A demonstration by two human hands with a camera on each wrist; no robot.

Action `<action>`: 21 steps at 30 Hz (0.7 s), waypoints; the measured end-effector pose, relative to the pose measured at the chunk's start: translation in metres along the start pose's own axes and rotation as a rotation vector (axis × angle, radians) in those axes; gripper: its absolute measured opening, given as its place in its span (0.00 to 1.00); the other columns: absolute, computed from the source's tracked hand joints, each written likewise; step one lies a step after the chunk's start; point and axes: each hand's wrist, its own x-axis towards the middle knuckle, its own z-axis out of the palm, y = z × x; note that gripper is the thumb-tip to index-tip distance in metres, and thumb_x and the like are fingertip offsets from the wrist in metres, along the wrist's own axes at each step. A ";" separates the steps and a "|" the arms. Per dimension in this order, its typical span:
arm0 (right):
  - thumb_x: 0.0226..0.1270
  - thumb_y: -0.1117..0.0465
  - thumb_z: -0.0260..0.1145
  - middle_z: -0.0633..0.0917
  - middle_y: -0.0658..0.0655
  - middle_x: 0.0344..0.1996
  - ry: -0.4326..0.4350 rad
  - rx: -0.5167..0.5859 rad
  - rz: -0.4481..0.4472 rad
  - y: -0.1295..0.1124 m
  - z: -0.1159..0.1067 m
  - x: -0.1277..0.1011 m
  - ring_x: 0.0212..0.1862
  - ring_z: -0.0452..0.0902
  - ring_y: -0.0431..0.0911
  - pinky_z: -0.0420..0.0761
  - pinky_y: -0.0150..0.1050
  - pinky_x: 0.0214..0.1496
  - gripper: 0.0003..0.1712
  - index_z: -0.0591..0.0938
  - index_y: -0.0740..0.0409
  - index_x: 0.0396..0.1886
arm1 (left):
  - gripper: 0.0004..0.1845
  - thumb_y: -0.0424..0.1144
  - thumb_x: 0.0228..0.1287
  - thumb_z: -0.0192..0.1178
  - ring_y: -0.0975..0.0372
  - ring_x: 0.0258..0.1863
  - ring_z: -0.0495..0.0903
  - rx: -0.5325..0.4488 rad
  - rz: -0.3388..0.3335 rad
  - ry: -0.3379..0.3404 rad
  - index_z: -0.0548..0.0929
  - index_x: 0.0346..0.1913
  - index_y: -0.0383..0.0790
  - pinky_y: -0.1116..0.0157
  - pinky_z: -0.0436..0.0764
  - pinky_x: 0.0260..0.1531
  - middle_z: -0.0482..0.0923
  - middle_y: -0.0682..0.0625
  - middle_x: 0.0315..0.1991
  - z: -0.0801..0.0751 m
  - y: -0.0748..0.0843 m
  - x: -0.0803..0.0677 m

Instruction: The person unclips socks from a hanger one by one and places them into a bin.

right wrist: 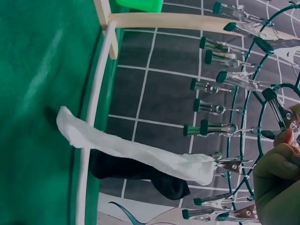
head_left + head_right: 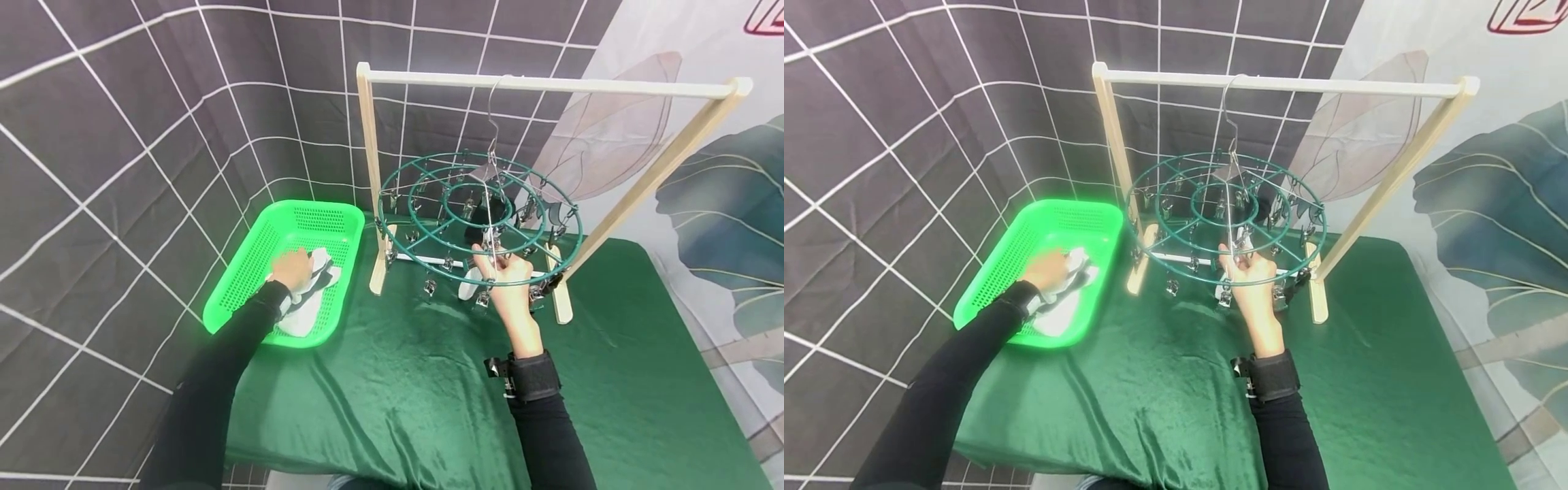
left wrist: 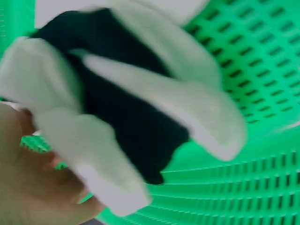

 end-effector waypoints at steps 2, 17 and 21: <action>0.58 0.49 0.69 0.65 0.45 0.02 0.001 -0.009 0.024 -0.001 -0.001 0.000 0.11 0.62 0.46 0.61 0.35 0.19 0.29 0.69 0.55 0.05 | 0.23 0.39 0.70 0.43 0.38 0.49 0.75 0.020 0.087 0.199 0.66 0.61 0.24 0.45 0.76 0.47 0.74 0.28 0.48 -0.006 0.010 0.004; 0.56 0.44 0.67 0.69 0.45 0.04 -0.012 -0.016 0.123 -0.008 -0.001 -0.002 0.15 0.67 0.47 0.64 0.38 0.21 0.28 0.71 0.54 0.07 | 0.13 0.26 0.58 0.43 0.48 0.42 0.74 -0.498 1.281 1.122 0.73 0.44 0.27 0.56 0.75 0.51 0.75 0.38 0.40 -0.059 0.184 -0.061; 0.57 0.45 0.68 0.69 0.47 0.05 -0.013 -0.005 0.097 -0.009 0.000 -0.002 0.15 0.66 0.47 0.63 0.37 0.20 0.27 0.71 0.55 0.08 | 0.14 0.29 0.61 0.45 0.50 0.41 0.77 -0.392 1.352 1.056 0.76 0.46 0.28 0.58 0.76 0.51 0.79 0.39 0.39 -0.058 0.201 -0.079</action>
